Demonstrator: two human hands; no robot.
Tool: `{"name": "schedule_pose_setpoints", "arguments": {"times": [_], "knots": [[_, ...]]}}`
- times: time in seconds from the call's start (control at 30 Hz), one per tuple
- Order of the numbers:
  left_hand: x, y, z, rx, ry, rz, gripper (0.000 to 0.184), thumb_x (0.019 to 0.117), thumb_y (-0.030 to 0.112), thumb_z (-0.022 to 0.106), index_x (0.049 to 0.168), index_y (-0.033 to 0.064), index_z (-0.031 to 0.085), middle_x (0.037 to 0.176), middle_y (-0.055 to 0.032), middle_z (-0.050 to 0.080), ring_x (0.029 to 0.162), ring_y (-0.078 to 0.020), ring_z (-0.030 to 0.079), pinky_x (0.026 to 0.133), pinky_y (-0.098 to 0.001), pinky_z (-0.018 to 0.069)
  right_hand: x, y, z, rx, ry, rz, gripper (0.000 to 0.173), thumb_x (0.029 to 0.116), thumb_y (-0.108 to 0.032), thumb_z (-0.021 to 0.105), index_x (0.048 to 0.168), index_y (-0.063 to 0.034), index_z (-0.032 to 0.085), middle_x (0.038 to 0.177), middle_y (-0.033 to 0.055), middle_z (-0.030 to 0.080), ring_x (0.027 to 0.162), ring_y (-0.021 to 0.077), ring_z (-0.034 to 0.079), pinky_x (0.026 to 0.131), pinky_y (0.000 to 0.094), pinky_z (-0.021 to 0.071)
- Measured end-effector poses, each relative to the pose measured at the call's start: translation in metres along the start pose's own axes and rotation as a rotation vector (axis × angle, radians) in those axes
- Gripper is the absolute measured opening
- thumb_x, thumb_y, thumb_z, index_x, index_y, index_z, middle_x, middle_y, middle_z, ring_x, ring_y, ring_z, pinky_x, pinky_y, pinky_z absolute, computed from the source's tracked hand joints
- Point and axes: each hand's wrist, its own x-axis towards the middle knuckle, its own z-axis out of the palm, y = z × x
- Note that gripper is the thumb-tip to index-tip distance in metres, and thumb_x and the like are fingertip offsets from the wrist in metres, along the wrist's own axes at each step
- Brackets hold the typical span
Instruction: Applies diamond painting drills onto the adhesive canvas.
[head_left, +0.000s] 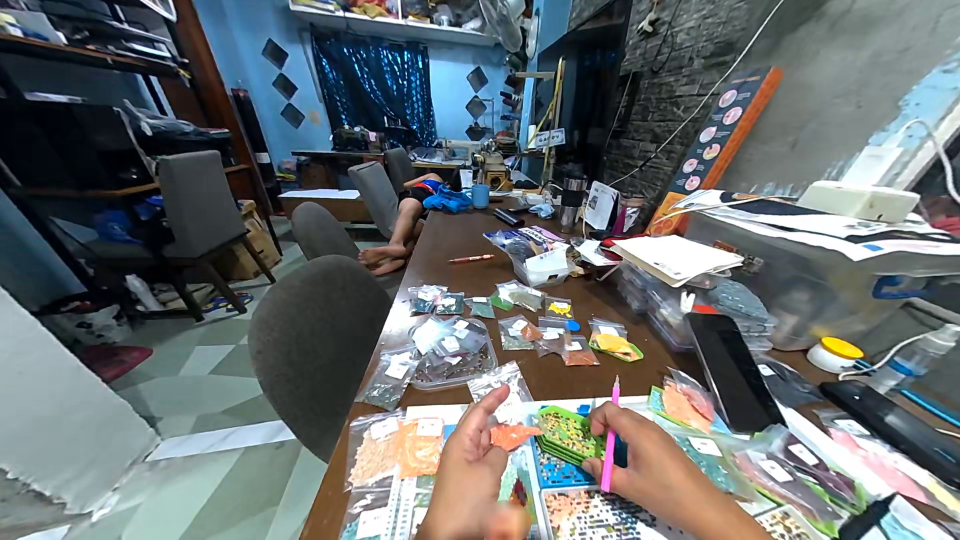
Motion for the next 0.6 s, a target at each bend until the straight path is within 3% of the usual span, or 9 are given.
{"name": "schedule_pose_setpoints", "arguments": {"times": [0.6], "knots": [[0.0,-0.001,-0.001,0.01,0.003,0.012,0.061,0.0876,-0.017,0.042,0.147,-0.0031,0.045,0.149,-0.0155,0.047,0.104,-0.0099,0.067,0.088,-0.0257,0.0566,0.0,0.015,-0.011,0.096,0.122,0.127,0.042,0.0818,-0.031,0.078,0.11,-0.0027,0.065,0.106,0.0153,0.068,0.096,0.0286,0.067,0.082,0.0483,0.0549]]}}
